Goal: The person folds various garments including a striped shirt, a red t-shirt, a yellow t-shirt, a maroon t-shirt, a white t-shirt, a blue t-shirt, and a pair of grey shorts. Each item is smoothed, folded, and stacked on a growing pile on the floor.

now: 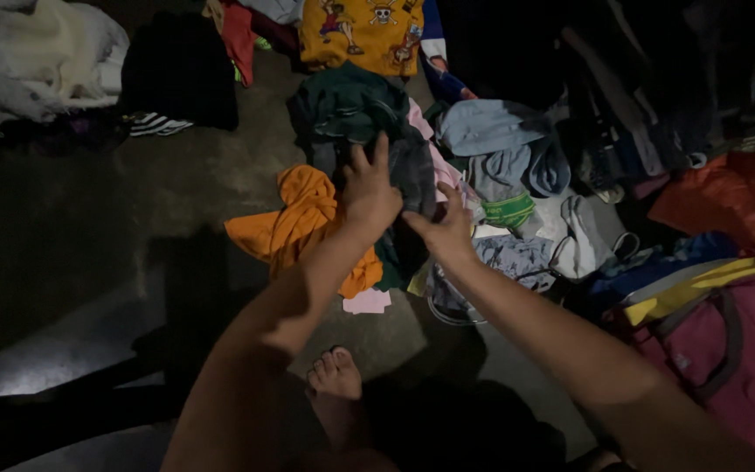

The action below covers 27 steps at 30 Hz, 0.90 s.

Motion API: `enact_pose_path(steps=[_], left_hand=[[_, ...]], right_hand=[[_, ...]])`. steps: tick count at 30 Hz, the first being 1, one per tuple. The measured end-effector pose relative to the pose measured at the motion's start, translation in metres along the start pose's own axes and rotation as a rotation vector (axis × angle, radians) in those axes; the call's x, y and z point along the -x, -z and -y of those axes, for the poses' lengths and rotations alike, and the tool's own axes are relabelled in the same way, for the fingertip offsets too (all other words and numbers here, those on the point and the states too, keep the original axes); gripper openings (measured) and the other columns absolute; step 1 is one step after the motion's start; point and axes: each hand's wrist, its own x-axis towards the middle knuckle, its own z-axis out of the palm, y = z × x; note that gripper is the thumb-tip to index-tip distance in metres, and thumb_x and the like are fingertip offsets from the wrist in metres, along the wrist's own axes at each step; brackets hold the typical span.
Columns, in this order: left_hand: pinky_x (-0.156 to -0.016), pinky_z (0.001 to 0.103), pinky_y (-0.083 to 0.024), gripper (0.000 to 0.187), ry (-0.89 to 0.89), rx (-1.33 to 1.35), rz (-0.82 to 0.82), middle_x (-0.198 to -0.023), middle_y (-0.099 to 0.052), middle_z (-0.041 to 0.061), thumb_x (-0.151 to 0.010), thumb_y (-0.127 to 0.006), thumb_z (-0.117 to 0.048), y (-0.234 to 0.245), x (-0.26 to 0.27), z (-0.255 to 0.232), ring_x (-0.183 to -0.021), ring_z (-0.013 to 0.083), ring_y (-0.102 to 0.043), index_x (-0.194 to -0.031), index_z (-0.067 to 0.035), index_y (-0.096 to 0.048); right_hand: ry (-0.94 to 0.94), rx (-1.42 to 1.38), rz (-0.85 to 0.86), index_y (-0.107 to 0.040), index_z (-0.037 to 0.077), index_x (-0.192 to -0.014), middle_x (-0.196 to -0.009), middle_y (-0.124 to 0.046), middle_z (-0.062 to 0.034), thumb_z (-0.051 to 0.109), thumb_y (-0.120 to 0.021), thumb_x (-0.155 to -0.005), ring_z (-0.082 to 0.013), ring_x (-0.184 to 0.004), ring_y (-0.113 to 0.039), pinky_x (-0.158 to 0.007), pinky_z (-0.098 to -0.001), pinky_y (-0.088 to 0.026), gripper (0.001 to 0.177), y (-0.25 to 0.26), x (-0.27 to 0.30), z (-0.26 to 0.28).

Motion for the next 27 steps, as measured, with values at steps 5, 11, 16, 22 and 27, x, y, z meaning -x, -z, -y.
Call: enact_pose_path(steps=[5, 11, 16, 22, 27], left_hand=[[-0.101, 0.047, -0.050, 0.091, -0.079, 0.361, -0.217, -0.153, -0.032, 0.029, -0.078, -0.071, 0.006, 0.005, -0.021, 0.018, -0.130, 0.0480, -0.047, -0.158, -0.016, -0.034], [-0.094, 0.041, -0.056, 0.067, 0.278, 1.156, 0.165, -0.147, -0.054, 0.015, -0.091, -0.055, 0.003, 0.052, -0.007, -0.003, -0.122, 0.0321, -0.062, -0.154, -0.015, -0.040], [-0.096, 0.038, -0.054, 0.059, 0.247, 1.458, 0.201, -0.146, -0.056, 0.013, -0.096, -0.053, -0.005, 0.068, 0.029, -0.052, -0.123, 0.0278, -0.060, -0.153, -0.016, -0.041], [-0.105, 0.032, -0.049, 0.058, -0.219, 1.441, 0.319, -0.148, -0.054, 0.009, -0.100, -0.062, -0.009, 0.060, 0.036, -0.060, -0.129, 0.0211, -0.057, -0.155, -0.010, -0.044], [-0.110, 0.033, -0.049, 0.058, -0.559, 1.574, 0.701, -0.145, -0.056, 0.004, -0.102, -0.070, -0.012, 0.092, 0.029, -0.057, -0.127, 0.0153, -0.057, -0.154, -0.006, -0.044]], right_hand=[[-0.072, -0.113, 0.112, -0.070, -0.006, -0.118, -0.096, -0.074, -0.0080, 0.005, -0.073, -0.084, -0.0173, -0.083, -0.070, -0.072, -0.0288, -0.057, 0.036, 0.001, -0.015, 0.010], [0.025, -0.404, 0.391, -0.051, -0.006, -0.145, -0.126, -0.060, -0.0129, 0.012, -0.082, -0.092, -0.0148, -0.107, -0.068, -0.091, -0.0282, -0.057, 0.064, 0.065, -0.022, 0.080], [0.514, 0.359, 0.438, -0.010, 0.009, -0.162, -0.146, -0.045, -0.0248, 0.017, -0.098, -0.066, -0.0329, -0.124, -0.052, -0.098, -0.0416, -0.048, 0.130, 0.075, 0.044, 0.141], [0.379, 0.045, 0.326, -0.025, 0.006, -0.165, -0.161, -0.043, -0.0186, 0.008, -0.081, -0.082, -0.0285, -0.144, -0.050, -0.116, -0.0427, -0.046, 0.100, 0.091, 0.062, 0.182], [-0.067, -0.296, 0.228, -0.054, 0.006, -0.145, -0.124, -0.066, -0.0140, 0.005, -0.073, -0.076, -0.0282, -0.112, -0.068, -0.099, -0.0461, -0.057, 0.071, 0.147, 0.060, 0.227]])
